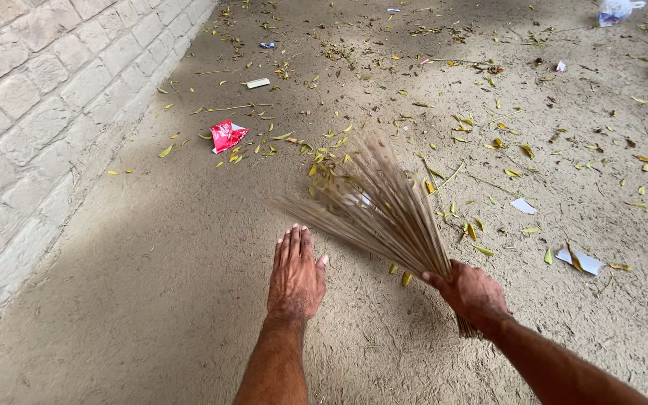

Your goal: The person sweeps the outdoor ground using a handheld stick broom and tightens the broom bundle by hand.

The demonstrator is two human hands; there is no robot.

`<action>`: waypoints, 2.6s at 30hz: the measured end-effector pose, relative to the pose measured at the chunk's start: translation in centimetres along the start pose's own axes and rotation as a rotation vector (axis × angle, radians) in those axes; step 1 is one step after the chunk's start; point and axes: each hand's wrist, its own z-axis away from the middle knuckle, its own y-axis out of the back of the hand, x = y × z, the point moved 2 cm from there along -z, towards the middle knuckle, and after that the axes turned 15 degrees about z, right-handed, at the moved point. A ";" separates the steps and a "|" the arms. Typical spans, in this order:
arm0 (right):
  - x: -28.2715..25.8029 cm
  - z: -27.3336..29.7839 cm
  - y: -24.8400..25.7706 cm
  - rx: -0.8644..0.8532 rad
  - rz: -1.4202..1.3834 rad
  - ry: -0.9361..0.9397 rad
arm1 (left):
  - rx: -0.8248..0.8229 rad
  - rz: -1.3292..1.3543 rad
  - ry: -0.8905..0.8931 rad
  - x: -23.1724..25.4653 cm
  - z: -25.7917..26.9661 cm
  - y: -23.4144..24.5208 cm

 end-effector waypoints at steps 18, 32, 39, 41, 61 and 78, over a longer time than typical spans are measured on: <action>1.9 6.9 -2.9 -0.125 0.057 0.245 | 0.053 -0.030 -0.018 -0.2 2.1 2.0; 9.6 3.7 -0.6 -0.011 -0.042 0.069 | 0.051 -0.069 -0.022 0.1 0.6 0.9; 8.4 8.7 -3.4 -0.194 -0.334 0.234 | 0.052 -0.079 -0.042 1.1 0.0 0.4; 8.5 9.4 -4.4 -0.224 -0.142 0.276 | 0.043 -0.077 -0.040 1.4 0.0 0.2; 12.1 4.6 0.0 0.052 -0.147 -0.099 | 0.000 -0.123 -0.007 0.8 0.0 0.4; 9.5 9.7 -5.9 -0.147 0.088 0.164 | 0.047 -0.052 -0.064 1.1 0.1 -0.2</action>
